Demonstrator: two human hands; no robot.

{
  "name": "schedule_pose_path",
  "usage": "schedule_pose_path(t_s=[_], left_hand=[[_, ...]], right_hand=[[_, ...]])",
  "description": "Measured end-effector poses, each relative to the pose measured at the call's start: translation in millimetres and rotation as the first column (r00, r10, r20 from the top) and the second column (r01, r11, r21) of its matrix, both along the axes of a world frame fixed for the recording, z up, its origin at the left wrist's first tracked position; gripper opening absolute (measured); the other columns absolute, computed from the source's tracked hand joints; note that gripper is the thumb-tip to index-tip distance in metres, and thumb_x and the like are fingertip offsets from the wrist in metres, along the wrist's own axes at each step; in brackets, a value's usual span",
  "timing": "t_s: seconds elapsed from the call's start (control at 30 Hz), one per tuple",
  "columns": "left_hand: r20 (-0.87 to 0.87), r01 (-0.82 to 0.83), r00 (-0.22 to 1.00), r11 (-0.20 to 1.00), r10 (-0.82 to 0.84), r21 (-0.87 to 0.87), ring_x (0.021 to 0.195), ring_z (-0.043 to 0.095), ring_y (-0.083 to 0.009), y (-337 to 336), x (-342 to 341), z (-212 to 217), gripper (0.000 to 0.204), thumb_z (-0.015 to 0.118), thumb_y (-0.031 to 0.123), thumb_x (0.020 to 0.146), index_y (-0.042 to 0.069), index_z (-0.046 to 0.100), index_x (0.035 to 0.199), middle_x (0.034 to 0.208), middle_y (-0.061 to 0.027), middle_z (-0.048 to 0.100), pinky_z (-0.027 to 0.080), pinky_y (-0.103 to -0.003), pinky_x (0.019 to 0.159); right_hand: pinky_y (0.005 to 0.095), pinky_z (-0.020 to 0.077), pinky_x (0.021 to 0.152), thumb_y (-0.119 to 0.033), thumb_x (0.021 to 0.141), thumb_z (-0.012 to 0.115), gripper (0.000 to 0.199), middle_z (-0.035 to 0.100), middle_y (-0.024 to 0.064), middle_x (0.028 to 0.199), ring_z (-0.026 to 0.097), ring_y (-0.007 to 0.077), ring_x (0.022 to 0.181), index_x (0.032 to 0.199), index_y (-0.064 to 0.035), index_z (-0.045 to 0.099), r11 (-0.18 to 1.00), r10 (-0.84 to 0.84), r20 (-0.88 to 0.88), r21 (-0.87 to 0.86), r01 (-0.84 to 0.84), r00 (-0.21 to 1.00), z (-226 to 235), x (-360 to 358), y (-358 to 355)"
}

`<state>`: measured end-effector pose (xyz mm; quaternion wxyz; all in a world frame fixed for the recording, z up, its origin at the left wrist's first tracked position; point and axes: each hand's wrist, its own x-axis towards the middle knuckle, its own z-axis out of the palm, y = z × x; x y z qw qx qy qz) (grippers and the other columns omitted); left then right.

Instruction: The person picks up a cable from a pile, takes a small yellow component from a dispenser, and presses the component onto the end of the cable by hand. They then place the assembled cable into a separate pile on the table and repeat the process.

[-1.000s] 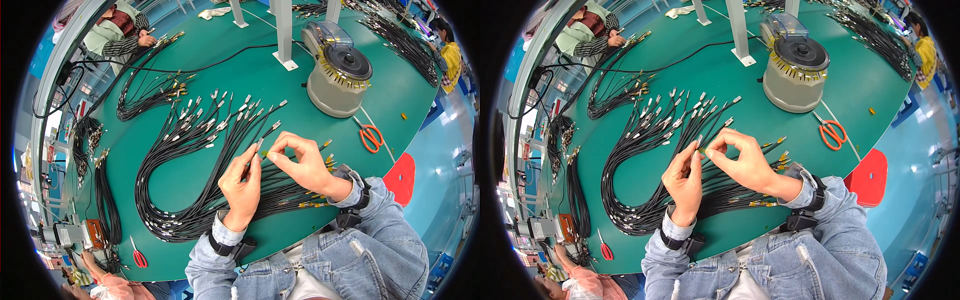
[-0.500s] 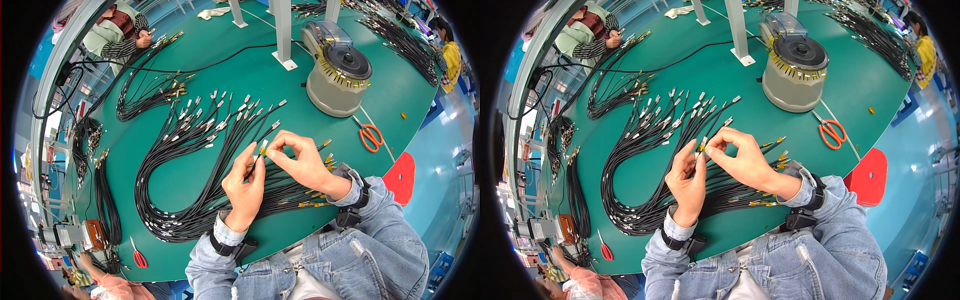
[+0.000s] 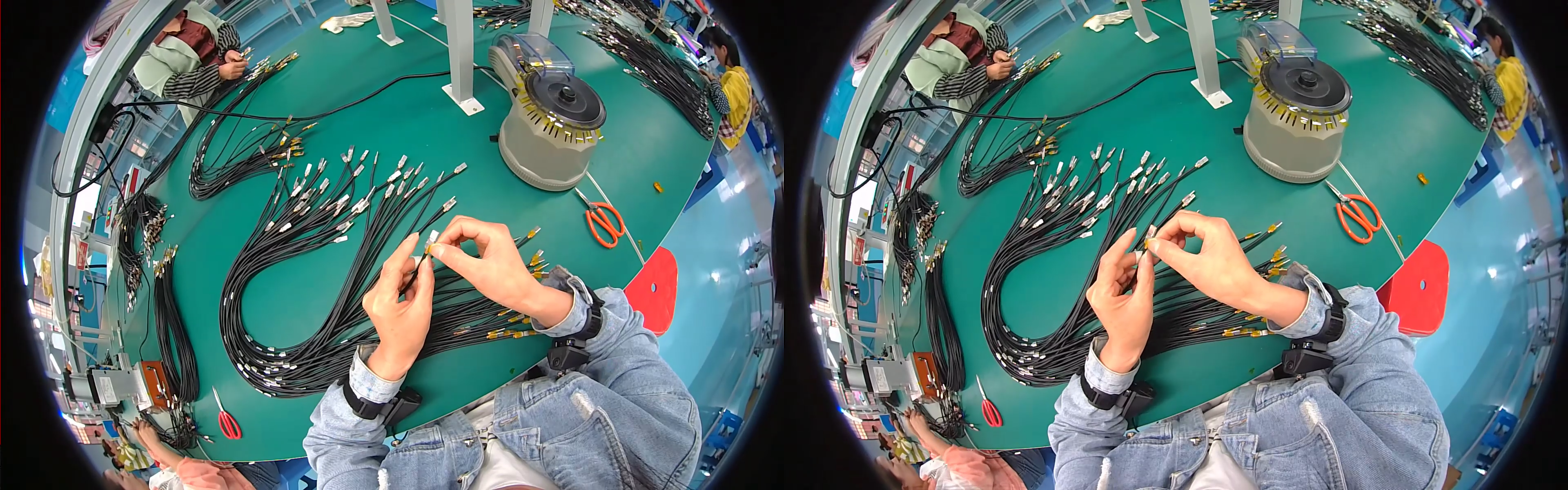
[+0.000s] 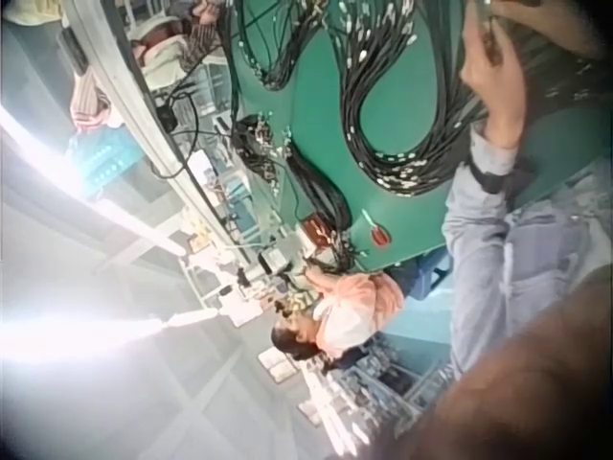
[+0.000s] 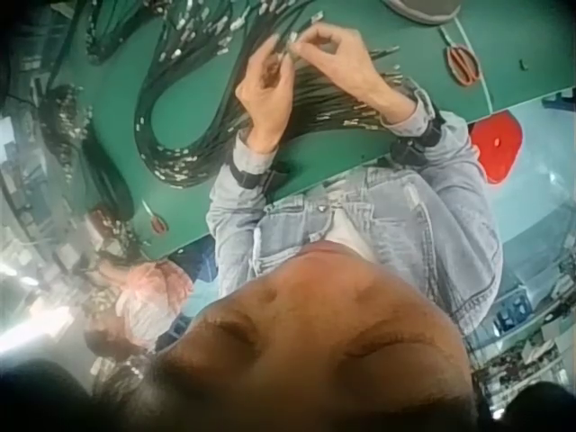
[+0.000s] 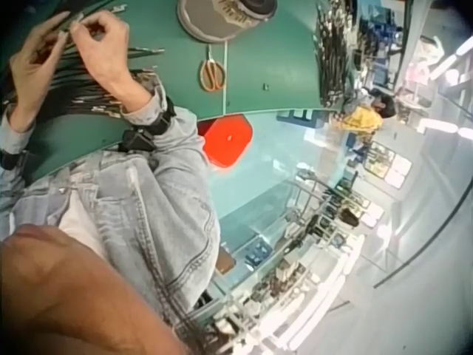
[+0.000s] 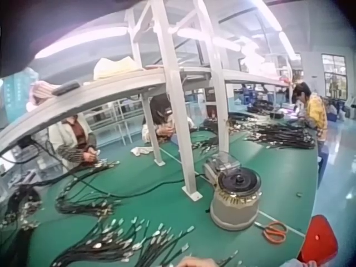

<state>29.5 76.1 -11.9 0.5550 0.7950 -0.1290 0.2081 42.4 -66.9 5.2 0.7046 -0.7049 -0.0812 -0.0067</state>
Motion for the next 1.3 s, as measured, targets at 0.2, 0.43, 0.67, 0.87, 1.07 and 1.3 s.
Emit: schedule_pose_path(t_s=[0.2,0.43,0.67,0.87,1.07,1.3], left_hand=[[0.037,-0.008,0.999,1.000,0.008,0.008,0.049,0.044,-0.0034,-0.9,-0.3,-2.1,0.040,0.066,-0.005,0.076,0.004,0.059,0.113,0.067,-0.0016,0.059,0.035,-0.018,0.043],[0.109,-0.023,0.994,0.998,0.017,0.053,0.048,0.046,-0.0049,-2.6,-0.3,-1.4,0.038,0.066,-0.006,0.075,0.004,0.060,0.111,0.068,-0.0030,0.061,0.037,-0.019,0.043],[0.233,-0.031,0.972,0.985,-0.010,0.169,0.049,0.051,-0.0083,-2.3,2.0,1.8,0.034,0.066,-0.007,0.075,0.004,0.062,0.107,0.071,-0.0059,0.063,0.041,-0.021,0.044],[0.224,-0.039,0.974,0.981,-0.005,0.192,0.051,0.053,-0.0099,-1.8,1.0,4.0,0.035,0.066,-0.007,0.075,0.004,0.062,0.108,0.072,-0.0071,0.063,0.042,-0.022,0.046],[0.229,-0.037,0.973,0.979,-0.010,0.200,0.051,0.053,-0.0107,-1.6,1.4,4.0,0.035,0.065,-0.007,0.075,0.003,0.062,0.108,0.071,-0.0070,0.062,0.042,-0.023,0.046],[0.196,-0.014,0.980,0.980,-0.025,0.196,0.052,0.052,-0.0091,-0.5,1.6,4.7,0.031,0.064,-0.007,0.077,0.002,0.062,0.107,0.071,-0.0059,0.062,0.042,-0.023,0.046]], right_hand=[[0.0243,0.0403,0.066,-0.008,0.082,0.061,0.012,0.059,0.0027,0.077,0.051,0.0079,0.074,0.079,0.0033,0.060,1.000,-0.011,-0.018,-0.014,0.011,1.000,-1.0,-0.4,0.8],[0.0236,0.0396,0.063,-0.008,0.082,0.060,0.012,0.058,0.0012,0.072,0.050,0.0059,0.071,0.077,0.0029,0.059,0.999,-0.049,-0.012,0.008,0.049,0.999,-2.1,-1.0,3.5],[0.0237,0.0394,0.063,-0.008,0.082,0.060,0.013,0.058,0.0010,0.071,0.049,0.0058,0.070,0.076,0.0035,0.058,0.998,-0.059,-0.014,0.005,0.059,0.998,2.4,-3.0,4.2],[0.0237,0.0389,0.065,-0.006,0.082,0.060,0.010,0.057,0.0024,0.075,0.049,0.0072,0.072,0.077,0.0030,0.058,0.996,-0.084,0.011,0.033,0.083,0.996,-1.7,-6.9,7.4],[0.0258,0.0407,0.064,-0.006,0.080,0.062,0.010,0.055,0.0047,0.073,0.050,0.0117,0.070,0.078,0.0027,0.058,0.992,-0.128,0.141,0.008,0.128,0.982,-5.9,-8.5,9.3],[0.0278,0.0425,0.064,-0.006,0.078,0.064,0.010,0.055,0.0063,0.073,0.052,0.0142,0.069,0.078,0.0026,0.058,0.989,-0.138,0.207,-0.013,0.144,0.968,-6.4,-8.5,9.0]])
